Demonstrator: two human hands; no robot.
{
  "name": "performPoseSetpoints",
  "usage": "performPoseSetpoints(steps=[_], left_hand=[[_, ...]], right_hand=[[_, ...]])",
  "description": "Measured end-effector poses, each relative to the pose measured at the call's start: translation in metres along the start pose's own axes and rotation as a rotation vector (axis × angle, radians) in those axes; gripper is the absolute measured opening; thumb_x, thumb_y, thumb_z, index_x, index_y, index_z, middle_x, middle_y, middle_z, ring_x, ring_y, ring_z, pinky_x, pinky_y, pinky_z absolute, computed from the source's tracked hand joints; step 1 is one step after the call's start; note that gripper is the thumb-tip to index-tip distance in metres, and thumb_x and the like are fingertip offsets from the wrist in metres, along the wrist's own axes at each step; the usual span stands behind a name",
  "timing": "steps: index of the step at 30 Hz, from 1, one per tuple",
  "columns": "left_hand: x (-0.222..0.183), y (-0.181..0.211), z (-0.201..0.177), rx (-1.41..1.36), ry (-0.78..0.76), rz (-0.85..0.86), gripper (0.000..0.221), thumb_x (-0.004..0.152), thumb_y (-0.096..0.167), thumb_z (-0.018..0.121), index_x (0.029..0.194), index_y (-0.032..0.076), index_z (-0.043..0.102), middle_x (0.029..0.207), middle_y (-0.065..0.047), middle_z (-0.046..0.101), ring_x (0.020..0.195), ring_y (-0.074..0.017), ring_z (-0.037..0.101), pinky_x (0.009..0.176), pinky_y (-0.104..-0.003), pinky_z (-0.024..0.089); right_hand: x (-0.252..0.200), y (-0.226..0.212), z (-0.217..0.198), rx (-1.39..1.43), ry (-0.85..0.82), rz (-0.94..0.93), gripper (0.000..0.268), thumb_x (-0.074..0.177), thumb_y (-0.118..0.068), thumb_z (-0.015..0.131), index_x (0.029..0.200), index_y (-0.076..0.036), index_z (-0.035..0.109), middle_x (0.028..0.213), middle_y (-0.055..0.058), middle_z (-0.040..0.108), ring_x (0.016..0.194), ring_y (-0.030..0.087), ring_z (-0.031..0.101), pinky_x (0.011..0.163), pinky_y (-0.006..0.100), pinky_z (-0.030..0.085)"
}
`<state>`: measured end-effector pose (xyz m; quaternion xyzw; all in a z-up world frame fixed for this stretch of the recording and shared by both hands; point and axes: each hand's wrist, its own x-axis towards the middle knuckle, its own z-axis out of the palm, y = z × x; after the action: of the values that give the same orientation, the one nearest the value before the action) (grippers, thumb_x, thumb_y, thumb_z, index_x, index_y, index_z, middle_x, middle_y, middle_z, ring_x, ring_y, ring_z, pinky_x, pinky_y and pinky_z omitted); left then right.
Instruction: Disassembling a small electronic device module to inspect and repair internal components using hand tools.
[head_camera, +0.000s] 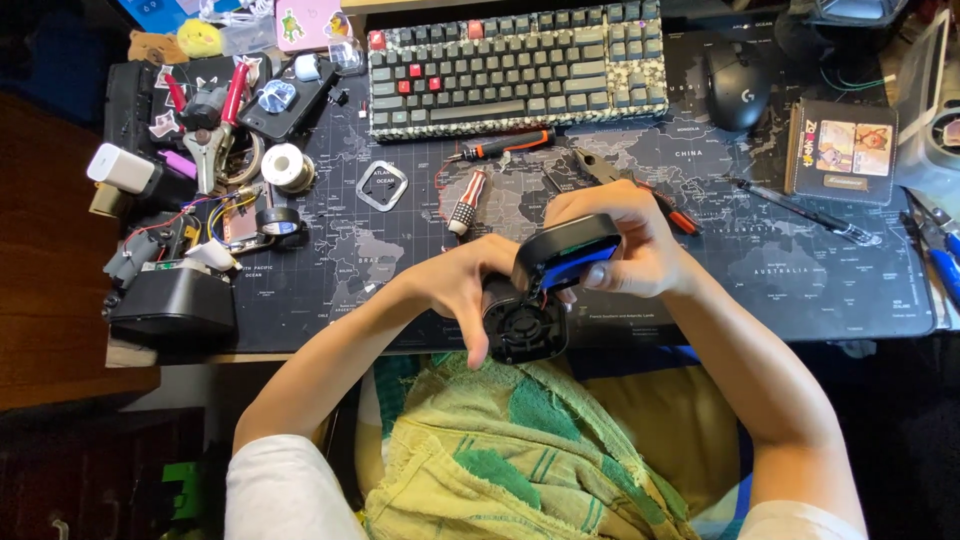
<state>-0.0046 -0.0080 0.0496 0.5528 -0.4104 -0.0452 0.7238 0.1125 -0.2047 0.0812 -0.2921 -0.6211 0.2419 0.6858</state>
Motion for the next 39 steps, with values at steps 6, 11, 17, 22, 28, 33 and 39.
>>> performPoseSetpoints(steps=[6, 11, 17, 22, 28, 33, 39], left_hand=[[-0.003, -0.001, 0.001, -0.024, -0.026, -0.012, 0.059, 0.063, 0.051, 0.105, 0.098, 0.012, 0.078, 0.103, -0.007, 0.082, 0.097, -0.0225, 0.075, 0.094, -0.038, 0.058], [-0.002, 0.002, 0.0, -0.033, -0.039, -0.027, 0.054, 0.065, 0.047, 0.106, 0.095, 0.013, 0.077, 0.1, -0.006, 0.081, 0.095, -0.0216, 0.073, 0.094, -0.037, 0.057], [0.0, 0.001, 0.001, -0.058, -0.042, -0.033, 0.055, 0.064, 0.045, 0.107, 0.097, 0.012, 0.079, 0.102, -0.008, 0.083, 0.097, -0.0245, 0.077, 0.094, -0.038, 0.059], [0.007, 0.009, 0.001, -0.072, -0.058, -0.015, 0.055, 0.067, 0.045, 0.107, 0.102, 0.012, 0.081, 0.103, -0.007, 0.083, 0.1, -0.0251, 0.079, 0.094, -0.038, 0.06], [0.006, 0.009, 0.0, -0.062, -0.053, -0.013, 0.056, 0.065, 0.047, 0.107, 0.101, 0.013, 0.079, 0.104, -0.008, 0.083, 0.101, -0.0269, 0.079, 0.097, -0.04, 0.061], [0.002, 0.005, -0.002, -0.049, -0.058, -0.034, 0.058, 0.065, 0.048, 0.106, 0.103, 0.013, 0.081, 0.107, -0.007, 0.084, 0.103, -0.0278, 0.08, 0.098, -0.041, 0.061], [0.005, 0.011, 0.004, -0.077, -0.056, -0.031, 0.059, 0.066, 0.046, 0.106, 0.107, 0.013, 0.081, 0.107, -0.007, 0.084, 0.103, -0.0258, 0.08, 0.096, -0.038, 0.061]], right_hand=[[0.005, -0.002, 0.002, 0.021, -0.082, -0.037, 0.034, 0.099, -0.019, 0.08, 0.112, 0.011, 0.071, 0.099, 0.021, 0.075, 0.072, 0.026, 0.084, 0.067, 0.037, 0.07], [0.0, -0.004, 0.002, 0.02, -0.076, -0.006, 0.037, 0.098, -0.02, 0.081, 0.114, 0.012, 0.071, 0.1, 0.022, 0.075, 0.073, 0.027, 0.084, 0.07, 0.037, 0.07], [-0.002, -0.005, 0.003, 0.037, -0.062, 0.045, 0.037, 0.099, -0.02, 0.081, 0.115, 0.011, 0.071, 0.101, 0.023, 0.074, 0.071, 0.027, 0.085, 0.067, 0.037, 0.071], [-0.007, -0.003, 0.005, 0.056, -0.005, 0.086, 0.037, 0.1, -0.022, 0.08, 0.119, 0.008, 0.071, 0.103, 0.02, 0.073, 0.074, 0.024, 0.086, 0.067, 0.033, 0.072], [-0.006, -0.003, -0.002, 0.018, -0.065, 0.071, 0.032, 0.102, -0.015, 0.075, 0.114, 0.013, 0.068, 0.097, 0.022, 0.07, 0.067, 0.028, 0.086, 0.057, 0.035, 0.071], [-0.006, -0.003, 0.003, 0.049, 0.001, 0.097, 0.031, 0.102, -0.017, 0.077, 0.111, 0.011, 0.068, 0.096, 0.021, 0.07, 0.064, 0.026, 0.085, 0.057, 0.033, 0.071], [-0.005, -0.005, 0.007, 0.084, -0.022, 0.078, 0.034, 0.101, -0.017, 0.078, 0.117, 0.012, 0.069, 0.098, 0.021, 0.07, 0.066, 0.025, 0.085, 0.057, 0.034, 0.073]])
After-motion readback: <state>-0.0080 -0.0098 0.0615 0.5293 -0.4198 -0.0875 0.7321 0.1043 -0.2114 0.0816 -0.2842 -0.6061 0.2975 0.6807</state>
